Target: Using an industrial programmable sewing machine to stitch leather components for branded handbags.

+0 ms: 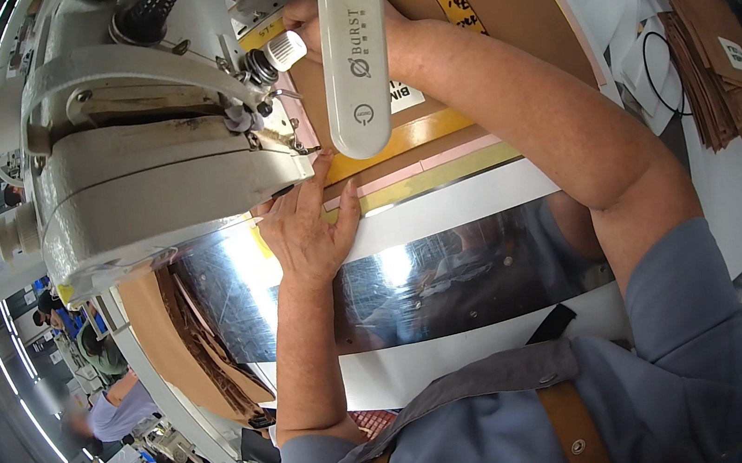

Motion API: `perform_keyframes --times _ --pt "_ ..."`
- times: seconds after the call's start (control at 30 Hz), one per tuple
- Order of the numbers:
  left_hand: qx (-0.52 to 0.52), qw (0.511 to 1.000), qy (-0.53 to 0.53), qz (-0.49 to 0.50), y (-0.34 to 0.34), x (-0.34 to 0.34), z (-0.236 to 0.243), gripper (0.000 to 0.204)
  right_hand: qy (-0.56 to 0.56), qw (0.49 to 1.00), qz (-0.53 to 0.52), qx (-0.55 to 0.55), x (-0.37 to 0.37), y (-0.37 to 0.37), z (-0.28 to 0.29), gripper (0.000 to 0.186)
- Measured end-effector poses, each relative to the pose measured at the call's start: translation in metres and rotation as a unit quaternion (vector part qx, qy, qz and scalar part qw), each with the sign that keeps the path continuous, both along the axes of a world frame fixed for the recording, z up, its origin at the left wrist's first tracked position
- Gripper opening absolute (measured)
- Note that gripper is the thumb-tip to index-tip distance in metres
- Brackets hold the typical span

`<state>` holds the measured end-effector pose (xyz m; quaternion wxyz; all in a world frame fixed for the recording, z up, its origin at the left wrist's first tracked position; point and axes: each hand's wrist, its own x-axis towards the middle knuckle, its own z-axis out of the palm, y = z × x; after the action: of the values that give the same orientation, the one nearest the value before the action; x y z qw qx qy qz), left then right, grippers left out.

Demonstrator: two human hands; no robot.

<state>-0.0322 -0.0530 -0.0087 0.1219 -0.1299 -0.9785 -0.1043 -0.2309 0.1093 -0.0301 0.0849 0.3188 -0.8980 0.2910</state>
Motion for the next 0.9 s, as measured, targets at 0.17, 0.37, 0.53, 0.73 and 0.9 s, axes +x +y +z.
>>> perform_keyframes --times 0.17,0.37,0.53,0.73,0.9 --pt "0.008 1.000 0.012 -0.015 -0.001 -0.002 -0.001 0.039 0.003 1.000 0.010 0.024 -0.001 0.002 0.004 0.018" --pt "0.013 0.999 0.023 -0.028 -0.002 -0.003 -0.001 0.038 0.181 0.982 0.010 0.056 0.008 0.005 0.005 0.028" --pt "0.003 1.000 0.020 -0.022 -0.003 -0.003 -0.002 0.038 0.114 0.990 0.041 0.070 0.009 0.003 0.007 0.026" --pt "0.000 0.999 0.029 -0.023 -0.004 -0.002 -0.004 0.038 0.138 0.988 0.040 0.062 0.010 -0.004 -0.004 0.025" --pt "-0.003 1.000 0.017 -0.014 -0.004 -0.001 -0.003 0.039 0.154 0.986 0.042 0.056 0.016 -0.004 0.003 0.025"
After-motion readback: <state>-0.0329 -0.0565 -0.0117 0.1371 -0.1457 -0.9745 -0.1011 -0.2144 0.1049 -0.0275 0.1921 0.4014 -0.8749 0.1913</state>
